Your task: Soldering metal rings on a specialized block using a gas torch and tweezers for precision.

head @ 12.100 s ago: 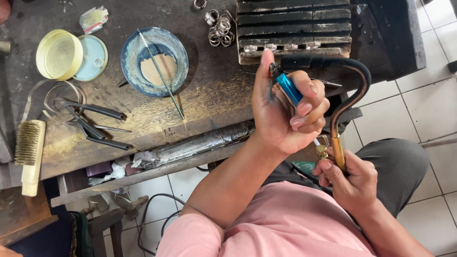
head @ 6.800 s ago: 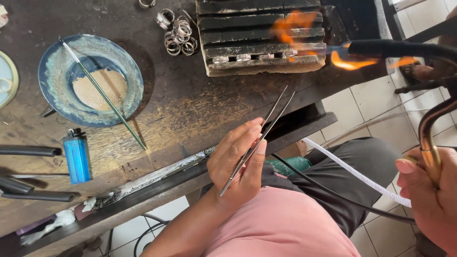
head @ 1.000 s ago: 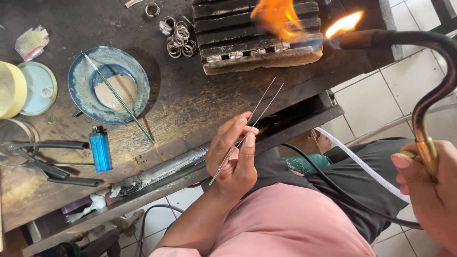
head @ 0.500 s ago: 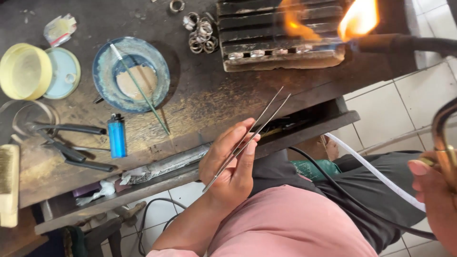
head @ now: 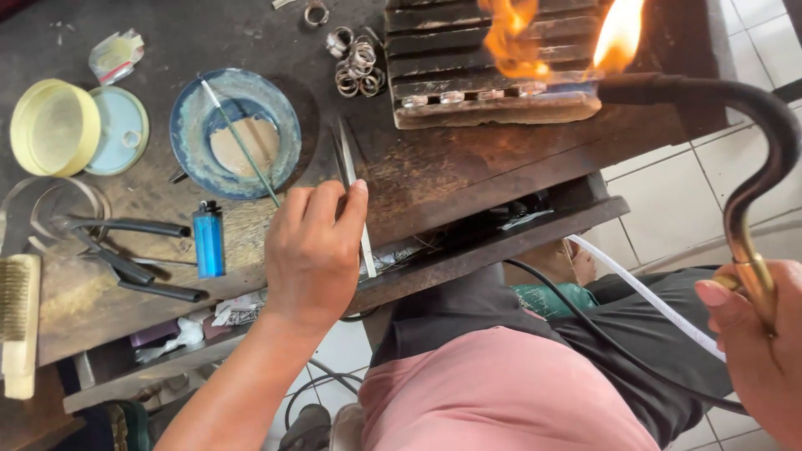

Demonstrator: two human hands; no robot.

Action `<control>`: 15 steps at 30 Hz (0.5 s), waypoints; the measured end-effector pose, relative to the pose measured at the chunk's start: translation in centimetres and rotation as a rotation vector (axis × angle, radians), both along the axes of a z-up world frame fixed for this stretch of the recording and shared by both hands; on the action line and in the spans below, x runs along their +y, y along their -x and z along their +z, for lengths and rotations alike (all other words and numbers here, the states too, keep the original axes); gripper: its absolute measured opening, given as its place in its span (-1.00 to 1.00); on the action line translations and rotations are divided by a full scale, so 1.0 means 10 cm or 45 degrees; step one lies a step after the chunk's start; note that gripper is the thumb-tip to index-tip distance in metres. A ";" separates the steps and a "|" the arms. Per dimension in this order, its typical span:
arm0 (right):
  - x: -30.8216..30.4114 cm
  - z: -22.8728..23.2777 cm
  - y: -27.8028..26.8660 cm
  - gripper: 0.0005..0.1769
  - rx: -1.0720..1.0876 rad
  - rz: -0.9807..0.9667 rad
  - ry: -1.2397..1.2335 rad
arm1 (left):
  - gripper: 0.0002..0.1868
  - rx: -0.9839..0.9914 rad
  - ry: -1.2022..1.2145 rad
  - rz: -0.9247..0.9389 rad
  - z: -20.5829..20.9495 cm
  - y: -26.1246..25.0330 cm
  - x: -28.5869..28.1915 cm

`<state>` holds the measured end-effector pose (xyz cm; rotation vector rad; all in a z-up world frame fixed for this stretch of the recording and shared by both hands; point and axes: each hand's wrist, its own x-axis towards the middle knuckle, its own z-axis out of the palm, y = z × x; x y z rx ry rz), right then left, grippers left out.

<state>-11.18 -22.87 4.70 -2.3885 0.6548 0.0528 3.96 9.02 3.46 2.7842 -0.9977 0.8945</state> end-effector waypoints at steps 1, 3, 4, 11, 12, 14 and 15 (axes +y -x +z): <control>0.00 0.02 0.00 -0.73 0.000 -0.016 0.004 | -0.92 0.000 0.004 -0.016 -0.01 -0.03 -0.02; 0.02 0.05 -0.02 -0.72 0.002 0.046 0.051 | -0.79 0.095 -0.067 -0.013 -0.04 -0.07 -0.04; 0.01 0.04 -0.02 -0.72 0.005 0.044 0.051 | -0.79 0.097 -0.067 -0.016 -0.05 -0.08 -0.04; 0.01 0.02 -0.02 -0.70 0.044 -0.034 0.025 | -0.81 0.324 0.231 -0.158 0.49 0.08 -0.17; 0.00 0.01 -0.02 -0.66 0.037 -0.053 0.004 | -0.90 0.368 0.580 -0.383 0.68 0.14 -0.22; 0.02 0.04 -0.04 -0.68 0.046 -0.064 -0.008 | -0.90 0.379 0.593 -0.397 1.12 0.27 -0.31; 0.04 0.05 -0.05 -0.69 0.053 -0.065 -0.028 | -0.90 0.386 0.600 -0.401 1.31 0.37 -0.35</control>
